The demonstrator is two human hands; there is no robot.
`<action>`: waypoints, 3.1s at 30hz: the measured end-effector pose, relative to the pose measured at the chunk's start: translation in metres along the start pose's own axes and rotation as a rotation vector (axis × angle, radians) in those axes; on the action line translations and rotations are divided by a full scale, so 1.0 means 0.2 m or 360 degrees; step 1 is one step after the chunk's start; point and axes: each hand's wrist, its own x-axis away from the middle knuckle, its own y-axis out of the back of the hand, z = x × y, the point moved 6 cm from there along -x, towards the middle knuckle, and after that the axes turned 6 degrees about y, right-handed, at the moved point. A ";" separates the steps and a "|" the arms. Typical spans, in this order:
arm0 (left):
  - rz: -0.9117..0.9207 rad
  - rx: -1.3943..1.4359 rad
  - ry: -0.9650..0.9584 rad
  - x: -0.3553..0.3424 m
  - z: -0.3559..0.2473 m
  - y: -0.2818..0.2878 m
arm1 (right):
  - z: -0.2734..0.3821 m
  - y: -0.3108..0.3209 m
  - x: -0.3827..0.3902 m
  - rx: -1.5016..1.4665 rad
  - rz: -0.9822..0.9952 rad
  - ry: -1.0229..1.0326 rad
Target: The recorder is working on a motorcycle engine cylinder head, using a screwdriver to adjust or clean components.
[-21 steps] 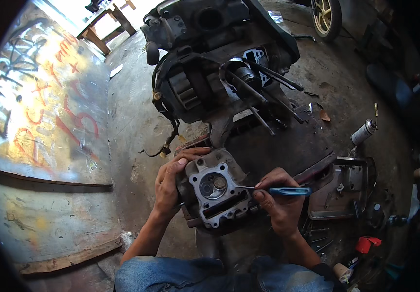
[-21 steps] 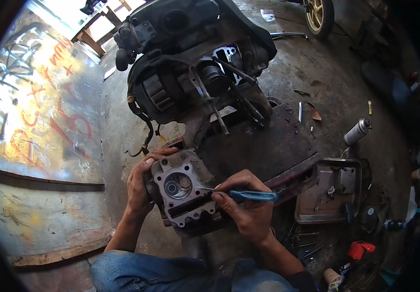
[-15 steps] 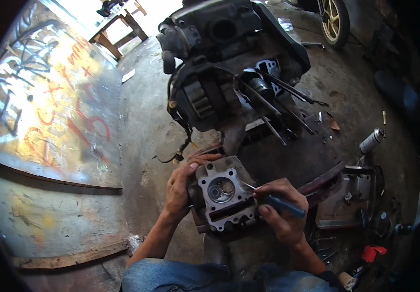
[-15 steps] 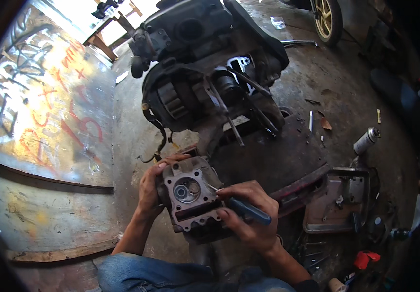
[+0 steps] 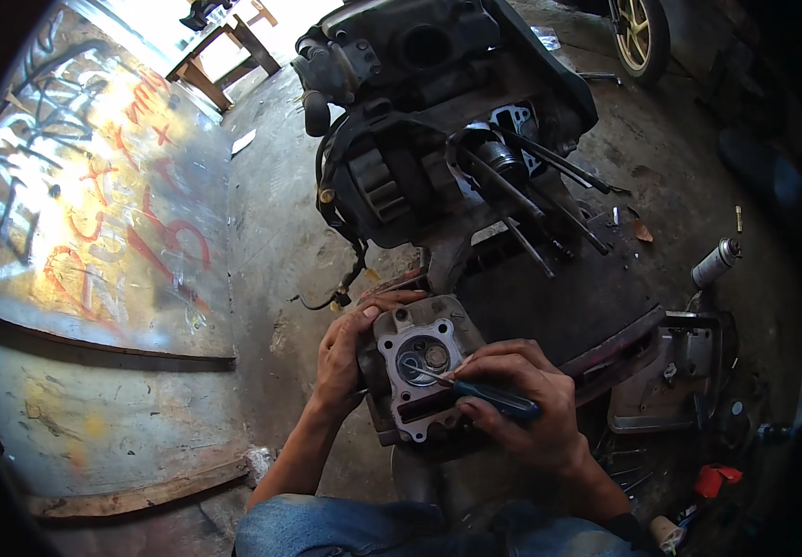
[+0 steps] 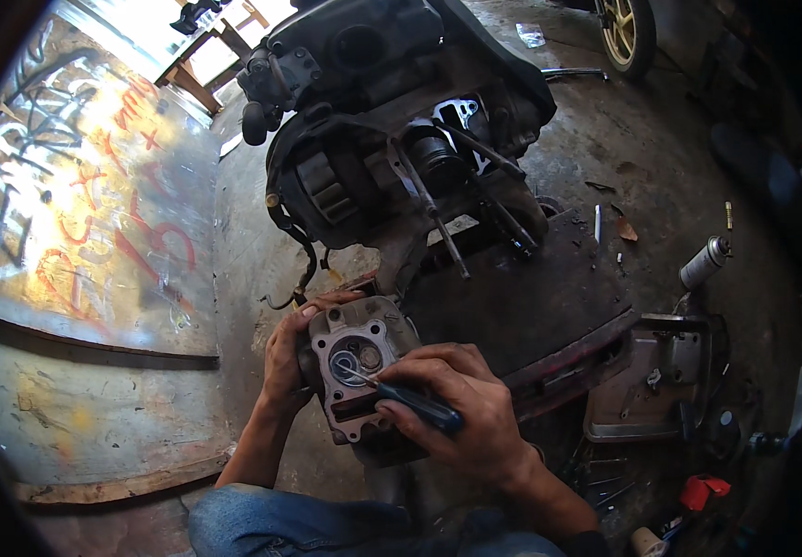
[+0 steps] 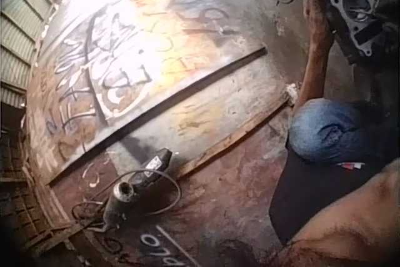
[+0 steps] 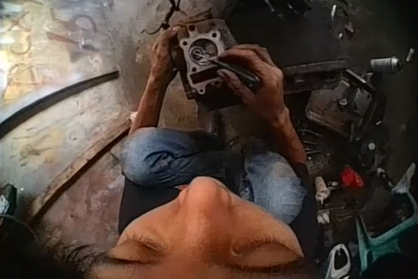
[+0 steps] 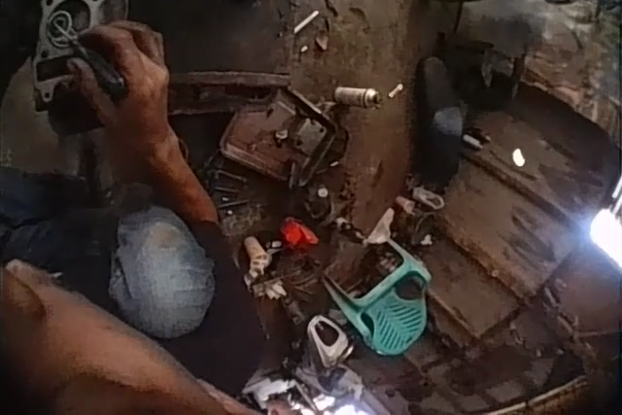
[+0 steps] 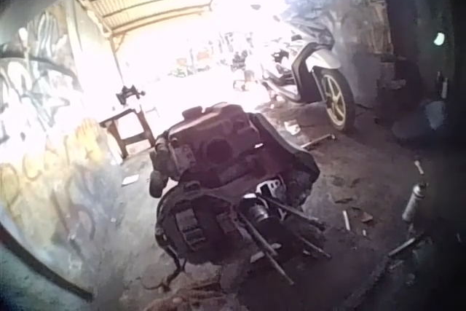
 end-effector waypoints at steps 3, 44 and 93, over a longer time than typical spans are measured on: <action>-0.0051 0.0054 0.0031 0.03 -0.04 0.01 | 0.02 -0.04 -0.04 -0.0043 -0.0025 0.0046; -0.0167 -0.0102 0.0096 0.08 -0.13 -0.14 | 0.01 -0.02 0.18 0.0287 -0.0659 0.0158; 0.0117 -0.1197 0.0085 0.05 -0.25 -0.01 | 0.48 0.02 -0.04 0.0636 0.0057 -0.0826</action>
